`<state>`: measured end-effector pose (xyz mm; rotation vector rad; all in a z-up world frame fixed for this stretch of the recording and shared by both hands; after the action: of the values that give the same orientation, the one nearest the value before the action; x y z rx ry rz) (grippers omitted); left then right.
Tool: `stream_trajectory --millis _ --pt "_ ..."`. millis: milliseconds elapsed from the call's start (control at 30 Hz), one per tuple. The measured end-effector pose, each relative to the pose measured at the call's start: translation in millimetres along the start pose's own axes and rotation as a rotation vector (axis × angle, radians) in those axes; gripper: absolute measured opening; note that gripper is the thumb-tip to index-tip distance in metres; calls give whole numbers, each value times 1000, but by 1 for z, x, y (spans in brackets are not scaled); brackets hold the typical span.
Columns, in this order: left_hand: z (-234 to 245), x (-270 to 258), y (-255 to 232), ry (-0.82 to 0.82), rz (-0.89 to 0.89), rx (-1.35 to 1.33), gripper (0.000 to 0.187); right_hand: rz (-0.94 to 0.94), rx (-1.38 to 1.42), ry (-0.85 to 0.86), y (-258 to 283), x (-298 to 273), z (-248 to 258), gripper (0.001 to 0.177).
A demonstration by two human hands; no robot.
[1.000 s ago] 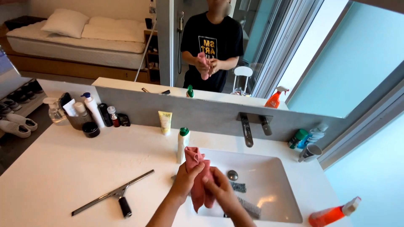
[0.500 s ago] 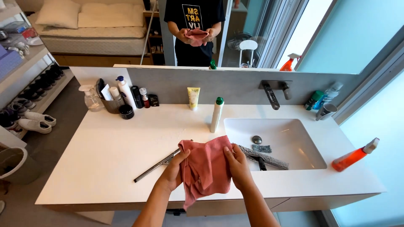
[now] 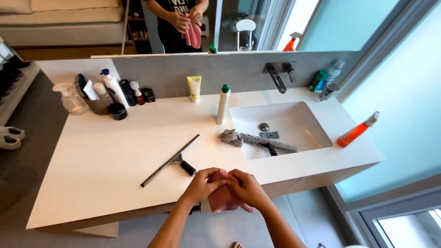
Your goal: Cleaning the bathroom mirror and countertop with a scrubber, squeegee, and cloth.
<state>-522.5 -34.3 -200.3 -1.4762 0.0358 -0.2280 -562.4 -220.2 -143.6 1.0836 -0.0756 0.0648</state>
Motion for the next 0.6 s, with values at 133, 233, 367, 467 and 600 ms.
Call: stream_trajectory --millis 133,233,367,467,600 --pt "-14 -3 -47 85 -91 189 14 -169 169 108 3 -34 25 25" --pt "-28 -6 -65 171 -101 132 13 -228 256 168 21 -54 34 37" --pt "-24 -12 -100 201 -136 94 14 -272 100 188 -13 -68 42 38" --pt "-12 -16 -122 166 -167 198 15 -320 121 182 -48 -76 59 35" --pt "-10 -6 -89 179 30 134 21 -306 705 45 -94 -73 75 45"
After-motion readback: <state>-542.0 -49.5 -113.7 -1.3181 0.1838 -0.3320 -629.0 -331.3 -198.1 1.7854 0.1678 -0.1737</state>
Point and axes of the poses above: each hand's wrist, its own x-axis towards the middle knuckle, its own z-axis out of the back of the hand, y = z × x, the point moved 4 cm from there along x, towards the middle knuckle, and after that the axes turned 11 degrees about -y, right-handed, at the moved point
